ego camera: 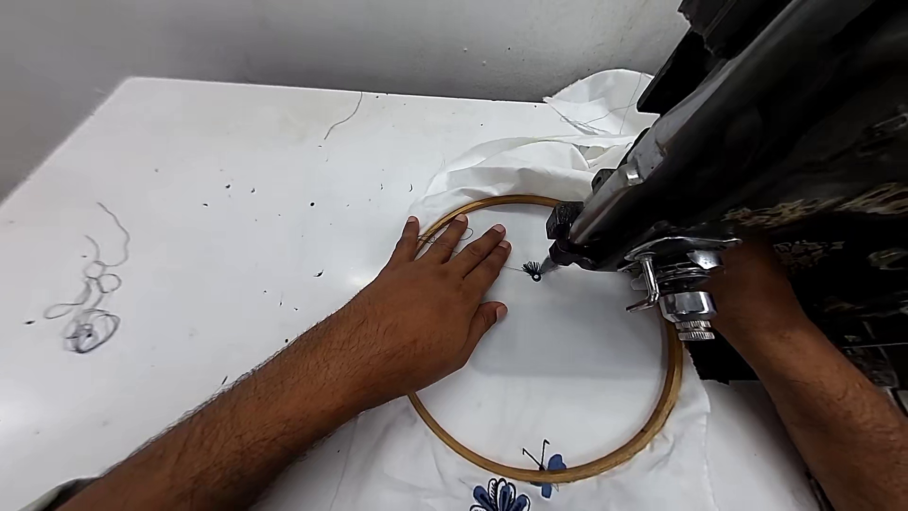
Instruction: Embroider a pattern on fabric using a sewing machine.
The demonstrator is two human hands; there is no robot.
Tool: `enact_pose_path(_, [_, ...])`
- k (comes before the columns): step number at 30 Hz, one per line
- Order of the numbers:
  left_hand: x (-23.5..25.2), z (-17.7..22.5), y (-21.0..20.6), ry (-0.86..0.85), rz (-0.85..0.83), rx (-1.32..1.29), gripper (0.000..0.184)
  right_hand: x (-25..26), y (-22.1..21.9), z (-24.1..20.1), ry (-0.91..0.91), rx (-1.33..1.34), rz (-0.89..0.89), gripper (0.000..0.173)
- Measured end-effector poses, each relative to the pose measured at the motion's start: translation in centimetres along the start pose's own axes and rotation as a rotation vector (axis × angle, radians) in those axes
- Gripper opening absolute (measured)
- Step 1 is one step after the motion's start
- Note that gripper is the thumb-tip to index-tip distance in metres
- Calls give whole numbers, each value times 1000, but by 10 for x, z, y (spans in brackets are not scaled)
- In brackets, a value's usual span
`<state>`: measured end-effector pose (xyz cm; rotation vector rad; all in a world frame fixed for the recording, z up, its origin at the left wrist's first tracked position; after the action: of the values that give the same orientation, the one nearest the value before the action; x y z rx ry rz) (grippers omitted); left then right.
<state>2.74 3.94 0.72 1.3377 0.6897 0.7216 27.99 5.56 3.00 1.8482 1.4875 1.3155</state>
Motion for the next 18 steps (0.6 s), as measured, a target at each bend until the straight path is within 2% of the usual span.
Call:
enact_pose_path(6, [-4, -3, 6, 3, -44, 1, 64, -3, -3, -3, -83, -17, -22, 17])
enact_pose_path(10, [-6, -4, 7, 21, -64, 13, 64, -5, -3, -6, -72, -51, -51, 17])
enact_pose_path(15, [0, -1, 1, 0, -3, -4, 64, 0, 0, -3, -17, -18, -3, 18])
enact_pose_path(18, [0, -2, 2, -1, -12, -3, 64, -1, -1, -4, -52, -10, -7, 17])
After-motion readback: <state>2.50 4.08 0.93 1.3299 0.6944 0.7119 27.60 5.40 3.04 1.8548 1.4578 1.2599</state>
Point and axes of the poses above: each hand's wrist, its own x-axis towards the middle knuckle, its own y-axis out of the back of the hand, z = x × y, the point moved 5 cm from there along x, towards the middle knuckle, and after that the axes turned 1 degree about z, right-handed, at the moved point
